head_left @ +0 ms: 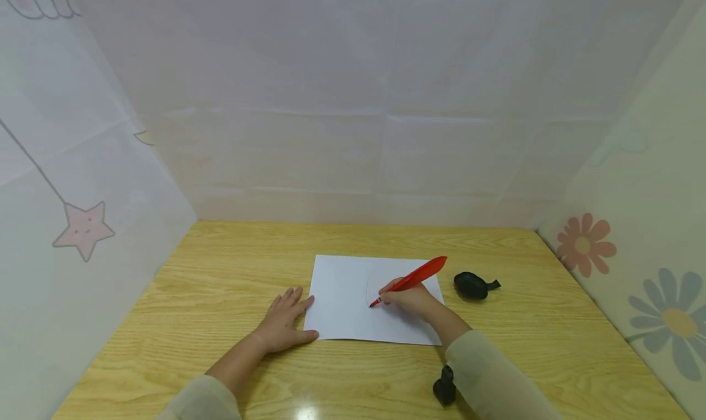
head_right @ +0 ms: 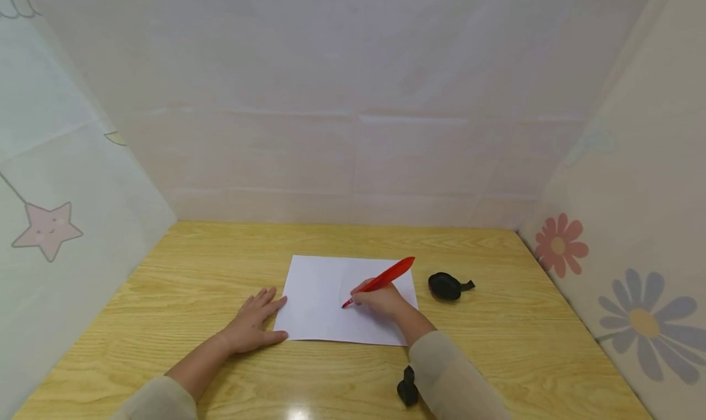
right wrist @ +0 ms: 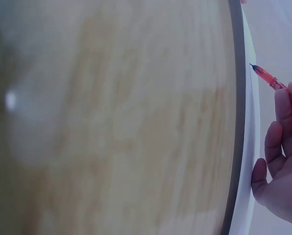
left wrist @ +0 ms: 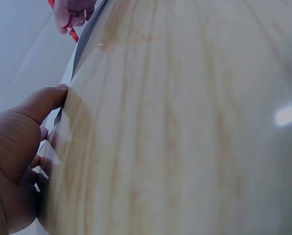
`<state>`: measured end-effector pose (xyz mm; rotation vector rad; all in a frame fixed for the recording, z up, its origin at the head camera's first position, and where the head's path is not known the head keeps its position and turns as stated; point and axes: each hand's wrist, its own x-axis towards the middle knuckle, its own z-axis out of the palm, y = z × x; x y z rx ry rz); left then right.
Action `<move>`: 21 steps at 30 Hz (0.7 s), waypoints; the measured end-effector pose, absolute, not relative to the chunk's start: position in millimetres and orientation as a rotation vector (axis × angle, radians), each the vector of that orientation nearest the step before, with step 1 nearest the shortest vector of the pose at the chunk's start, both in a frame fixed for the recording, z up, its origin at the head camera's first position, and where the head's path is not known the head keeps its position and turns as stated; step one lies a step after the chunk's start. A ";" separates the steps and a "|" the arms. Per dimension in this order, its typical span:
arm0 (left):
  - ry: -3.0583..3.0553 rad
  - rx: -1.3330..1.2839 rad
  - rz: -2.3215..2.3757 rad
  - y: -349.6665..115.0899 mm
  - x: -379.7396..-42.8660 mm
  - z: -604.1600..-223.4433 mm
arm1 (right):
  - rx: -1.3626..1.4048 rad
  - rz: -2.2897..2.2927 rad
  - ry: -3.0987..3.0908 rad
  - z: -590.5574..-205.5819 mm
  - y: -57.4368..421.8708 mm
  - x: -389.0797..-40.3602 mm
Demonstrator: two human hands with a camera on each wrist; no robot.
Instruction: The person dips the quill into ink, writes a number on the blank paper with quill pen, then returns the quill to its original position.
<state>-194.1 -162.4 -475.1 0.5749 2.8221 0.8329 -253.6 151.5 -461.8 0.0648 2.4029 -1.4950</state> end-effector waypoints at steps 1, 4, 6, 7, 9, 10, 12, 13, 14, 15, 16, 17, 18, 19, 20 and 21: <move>2.822 0.578 0.835 -162.4 -194.2 -475.1 | 0.061 -1.488 2.401 -462.2 151.9 -253.6; 2.826 0.584 0.832 -162.4 -194.1 -474.8 | 0.047 -1.477 2.398 -462.4 153.6 -252.9; 2.824 0.574 0.832 -162.3 -193.8 -473.9 | 0.034 -1.471 2.393 -462.4 154.8 -252.4; 2.824 0.572 0.832 -162.2 -193.7 -473.6 | 0.028 -1.470 2.391 -462.2 155.5 -252.1; 2.824 0.567 0.827 -162.2 -193.6 -473.6 | 0.006 -1.462 2.391 -461.3 157.0 -250.9; 2.823 0.563 0.825 -162.1 -193.6 -473.8 | -0.002 -1.458 2.390 -460.9 157.8 -250.4; 2.823 0.559 0.826 -162.2 -193.9 -474.7 | -0.018 -1.448 2.395 -459.8 158.8 -249.2; 2.823 0.558 0.827 -162.2 -193.9 -475.0 | -0.026 -1.442 2.398 -459.5 159.4 -248.5; 2.821 0.555 0.825 -162.1 -193.8 -474.9 | -0.035 -1.433 2.400 -459.1 160.0 -248.0; 2.821 0.553 0.826 -162.0 -193.8 -475.0 | -0.036 -1.428 2.399 -459.0 160.4 -247.5; 2.821 0.553 0.827 -162.2 -193.9 -475.3 | -0.042 -1.420 2.402 -458.9 161.0 -247.2; 2.822 0.553 0.829 -162.2 -193.9 -475.4 | -0.045 -1.416 2.400 -458.6 161.7 -247.0; 2.822 0.552 0.825 -162.2 -193.9 -475.2 | -0.049 -1.414 2.397 -458.6 162.4 -246.8; 2.824 0.554 0.828 -162.3 -193.7 -475.2 | -0.055 -1.412 2.394 -458.4 163.2 -246.7; 2.825 0.554 0.826 -162.4 -193.7 -474.9 | -0.062 -1.406 2.394 -458.3 164.2 -246.6; 2.827 0.556 0.826 -162.5 -193.8 -474.8 | -0.065 -1.405 2.391 -458.2 165.0 -246.6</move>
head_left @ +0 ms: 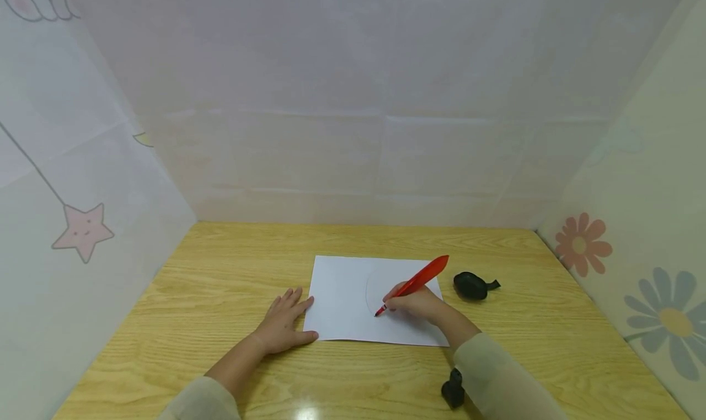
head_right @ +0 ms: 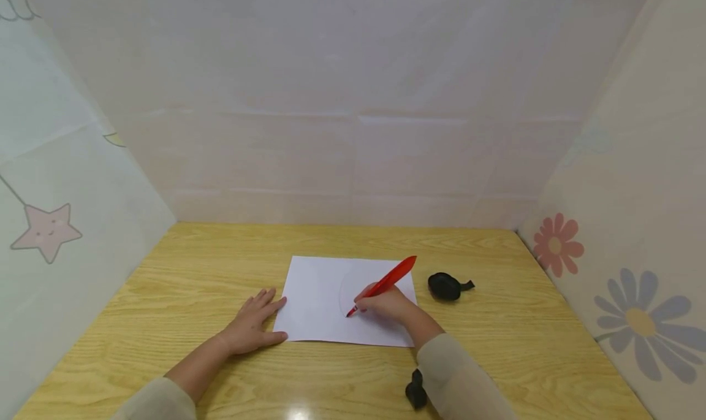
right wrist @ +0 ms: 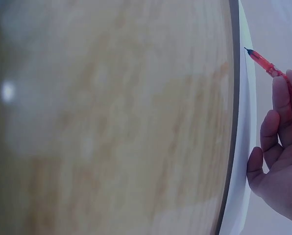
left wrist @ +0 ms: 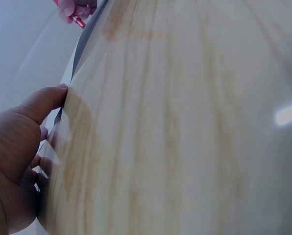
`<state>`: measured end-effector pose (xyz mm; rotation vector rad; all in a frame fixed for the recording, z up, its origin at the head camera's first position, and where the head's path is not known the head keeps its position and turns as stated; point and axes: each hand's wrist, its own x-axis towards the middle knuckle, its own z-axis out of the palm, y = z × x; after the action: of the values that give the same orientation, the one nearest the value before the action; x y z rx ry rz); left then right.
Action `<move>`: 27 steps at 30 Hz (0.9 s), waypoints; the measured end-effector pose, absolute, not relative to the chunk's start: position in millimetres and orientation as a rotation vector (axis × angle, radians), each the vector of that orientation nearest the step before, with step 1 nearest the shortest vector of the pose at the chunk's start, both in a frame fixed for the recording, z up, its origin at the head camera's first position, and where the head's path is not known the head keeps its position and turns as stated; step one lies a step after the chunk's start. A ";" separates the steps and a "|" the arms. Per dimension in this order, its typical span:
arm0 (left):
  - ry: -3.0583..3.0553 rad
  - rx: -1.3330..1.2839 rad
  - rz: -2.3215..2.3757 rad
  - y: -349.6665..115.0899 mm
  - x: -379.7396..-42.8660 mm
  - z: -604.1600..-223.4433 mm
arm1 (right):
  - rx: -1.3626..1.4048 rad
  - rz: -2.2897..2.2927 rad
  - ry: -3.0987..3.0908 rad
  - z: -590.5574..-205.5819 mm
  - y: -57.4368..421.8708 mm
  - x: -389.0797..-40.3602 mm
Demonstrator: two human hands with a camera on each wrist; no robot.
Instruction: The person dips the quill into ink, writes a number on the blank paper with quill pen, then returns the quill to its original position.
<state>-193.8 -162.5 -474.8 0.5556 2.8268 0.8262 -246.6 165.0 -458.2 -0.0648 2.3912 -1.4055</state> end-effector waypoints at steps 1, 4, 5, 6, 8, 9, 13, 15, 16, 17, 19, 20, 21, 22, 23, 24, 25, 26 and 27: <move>2.827 0.558 0.824 -162.7 -193.6 -474.4 | -0.068 -1.402 2.391 -458.0 165.7 -246.2; 2.829 0.564 0.827 -163.0 -193.5 -473.7 | -0.074 -1.394 2.388 -457.6 168.1 -245.3; 2.827 0.561 0.824 -162.9 -193.7 -473.5 | -0.076 -1.389 2.390 -457.5 169.1 -245.2; 2.827 0.560 0.823 -162.9 -193.7 -473.5 | -0.078 -1.386 2.389 -457.3 170.0 -244.9; 2.826 0.557 0.823 -162.9 -193.9 -473.9 | -0.079 -1.383 2.390 -457.2 171.7 -244.4; 2.826 0.557 0.821 -163.0 -194.2 -474.5 | -0.082 -1.380 2.392 -457.1 172.5 -244.2; 2.823 0.555 0.818 -163.2 -195.0 -476.0 | -0.099 -1.377 2.388 -456.4 175.2 -243.5; 2.823 0.556 0.816 -163.4 -195.2 -476.4 | -0.107 -1.370 2.392 -455.9 176.7 -243.5; 2.823 0.556 0.815 -163.4 -195.1 -476.1 | -0.110 -1.368 2.393 -455.6 177.3 -243.3; 2.821 0.557 0.817 -163.4 -195.0 -475.9 | -0.114 -1.365 2.394 -455.3 178.1 -243.2; 2.820 0.557 0.821 -163.7 -194.9 -475.6 | -0.116 -1.365 2.397 -455.2 179.5 -243.2; 2.819 0.558 0.824 -163.7 -194.7 -475.1 | -0.116 -1.364 2.396 -455.2 180.1 -243.1; 2.816 0.558 0.829 -163.6 -194.6 -474.7 | -0.118 -1.365 2.395 -455.1 180.8 -242.9; 2.814 0.558 0.831 -163.4 -194.4 -474.2 | -0.119 -1.365 2.393 -455.3 181.4 -242.8; 2.812 0.557 0.835 -163.3 -194.4 -474.0 | -0.122 -1.363 2.395 -455.6 182.1 -242.7; 2.811 0.556 0.835 -163.1 -194.3 -473.8 | -0.117 -1.363 2.395 -455.9 182.6 -242.8; 2.810 0.555 0.836 -162.9 -194.2 -473.5 | -0.111 -1.364 2.394 -455.7 183.1 -242.7; 2.809 0.553 0.836 -162.8 -194.2 -473.5 | -0.107 -1.361 2.396 -456.0 183.6 -243.0; 2.808 0.552 0.836 -162.7 -194.1 -473.4 | -0.100 -1.358 2.401 -456.3 184.2 -243.5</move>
<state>-194.1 -162.7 -473.4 0.5519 2.8080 0.8359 -243.5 184.2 -456.3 -0.1002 2.4009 -1.3579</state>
